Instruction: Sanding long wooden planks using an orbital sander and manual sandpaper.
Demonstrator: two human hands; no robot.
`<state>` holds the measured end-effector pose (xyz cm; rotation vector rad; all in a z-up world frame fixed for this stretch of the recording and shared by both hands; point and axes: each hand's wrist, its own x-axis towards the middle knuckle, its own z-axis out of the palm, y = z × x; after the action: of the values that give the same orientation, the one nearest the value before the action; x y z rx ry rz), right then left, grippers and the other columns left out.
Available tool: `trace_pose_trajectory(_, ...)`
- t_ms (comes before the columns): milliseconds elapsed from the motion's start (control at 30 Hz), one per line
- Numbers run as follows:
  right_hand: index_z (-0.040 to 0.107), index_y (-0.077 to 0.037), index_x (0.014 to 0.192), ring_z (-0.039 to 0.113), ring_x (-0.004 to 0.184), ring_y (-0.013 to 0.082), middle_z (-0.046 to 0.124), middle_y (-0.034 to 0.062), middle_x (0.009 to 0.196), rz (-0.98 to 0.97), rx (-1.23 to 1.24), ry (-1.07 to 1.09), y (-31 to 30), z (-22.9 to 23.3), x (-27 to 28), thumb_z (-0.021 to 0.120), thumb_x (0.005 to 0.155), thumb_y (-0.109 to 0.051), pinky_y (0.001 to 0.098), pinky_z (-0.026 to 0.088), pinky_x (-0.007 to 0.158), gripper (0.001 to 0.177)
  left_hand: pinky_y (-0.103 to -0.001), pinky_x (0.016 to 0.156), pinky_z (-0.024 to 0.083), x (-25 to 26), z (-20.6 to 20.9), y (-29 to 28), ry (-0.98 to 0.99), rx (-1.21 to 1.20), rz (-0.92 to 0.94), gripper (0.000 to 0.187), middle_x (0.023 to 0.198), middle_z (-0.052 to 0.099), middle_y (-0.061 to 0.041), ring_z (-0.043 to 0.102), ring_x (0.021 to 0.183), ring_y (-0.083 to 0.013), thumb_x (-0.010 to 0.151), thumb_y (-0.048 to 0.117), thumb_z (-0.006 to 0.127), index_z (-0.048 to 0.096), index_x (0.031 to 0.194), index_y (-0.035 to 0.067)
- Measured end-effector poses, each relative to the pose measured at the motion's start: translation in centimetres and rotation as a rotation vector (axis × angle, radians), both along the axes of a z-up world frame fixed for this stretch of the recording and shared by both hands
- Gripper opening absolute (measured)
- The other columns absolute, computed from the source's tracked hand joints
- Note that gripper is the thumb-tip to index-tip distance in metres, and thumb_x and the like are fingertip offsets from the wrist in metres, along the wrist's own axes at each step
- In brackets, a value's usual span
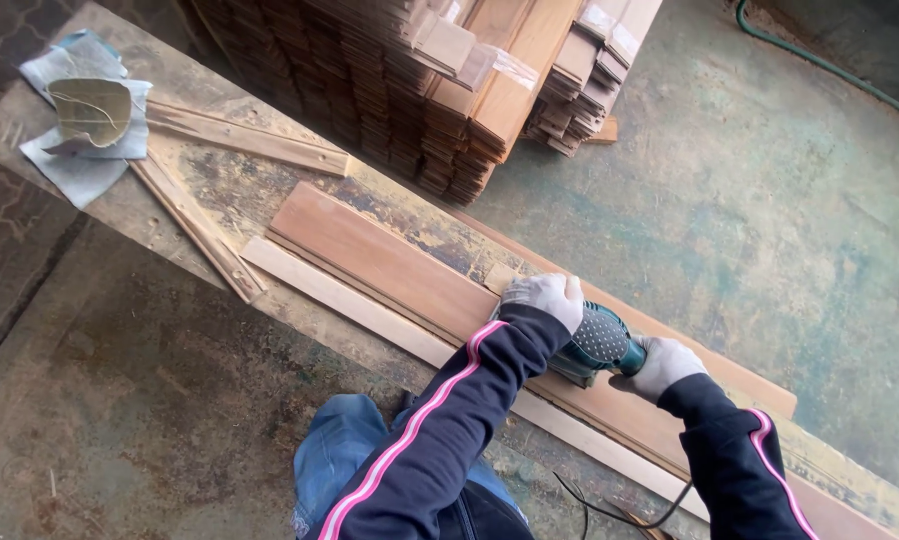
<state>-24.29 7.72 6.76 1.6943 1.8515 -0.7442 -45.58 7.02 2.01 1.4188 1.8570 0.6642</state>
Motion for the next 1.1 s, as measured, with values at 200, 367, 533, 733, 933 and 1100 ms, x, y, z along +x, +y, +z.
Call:
trace_pose_trajectory(200,0.079,-0.028,0.112,0.077,0.099,0.0297,0.082,0.0092,0.101,-0.028,-0.049,-0.044,0.5,0.3,-1.9,0.089,0.064,-0.039,0.0400,0.059,0.092,0.051,-0.052,0.090,0.051,-1.6,0.1,-0.5,0.008,0.063,-0.010,0.048,0.090,0.074,-0.022,0.071,0.087,-0.0414,0.101,0.037,0.042,0.075,0.085,0.006)
trace_pose_trajectory(367,0.076,-0.027,0.115,0.077,0.097,0.0305,0.081,0.0097,0.101,-0.008,-0.029,-0.006,0.5,1.0,-4.5,0.088,0.066,-0.039,0.0400,0.059,0.090,0.052,-0.052,0.084,0.052,-4.4,1.0,-0.3,-0.026,0.093,0.010,0.046,0.086,0.073,-0.022,0.071,0.084,-0.0413,0.100,0.036,0.044,0.074,0.084,0.004)
trace_pose_trajectory(533,0.075,-0.028,0.115,0.076,0.097,0.0300,0.080,0.0085,0.100,-0.004,-0.030,0.033,0.8,0.4,-7.1,0.089,0.064,-0.037,0.0401,0.058,0.090,0.054,-0.050,0.080,0.055,-7.2,0.7,-0.2,-0.087,0.091,0.051,0.044,0.084,0.073,-0.021,0.072,0.081,-0.0398,0.099,0.034,0.045,0.074,0.084,0.004)
trace_pose_trajectory(733,0.075,-0.028,0.116,0.077,0.095,0.0304,0.080,0.0102,0.099,0.003,-0.040,-0.001,1.1,0.8,-11.0,0.088,0.065,-0.039,0.0397,0.059,0.089,0.054,-0.054,0.088,0.051,-10.4,-0.6,0.3,-0.002,0.197,0.039,0.044,0.079,0.074,-0.020,0.072,0.077,-0.0395,0.098,0.033,0.048,0.075,0.080,0.004)
trace_pose_trajectory(933,0.077,-0.024,0.110,0.075,0.095,0.0330,0.079,0.0126,0.097,0.029,-0.015,-0.009,1.3,0.6,-14.2,0.089,0.064,-0.041,0.0423,0.059,0.088,0.050,-0.053,0.092,0.050,-14.2,-0.2,0.5,-0.021,0.173,0.032,0.043,0.084,0.075,-0.020,0.072,0.082,-0.0384,0.098,0.034,0.047,0.076,0.083,0.005)
trace_pose_trajectory(1100,0.077,-0.020,0.107,0.075,0.094,0.0342,0.079,0.0143,0.096,-0.002,-0.014,0.014,1.4,1.9,-17.5,0.087,0.066,-0.038,0.0431,0.058,0.087,0.045,-0.052,0.078,0.053,-16.8,-1.6,0.8,0.110,0.199,-0.052,0.042,0.085,0.075,-0.017,0.071,0.081,-0.0396,0.100,0.033,0.044,0.073,0.082,0.008)
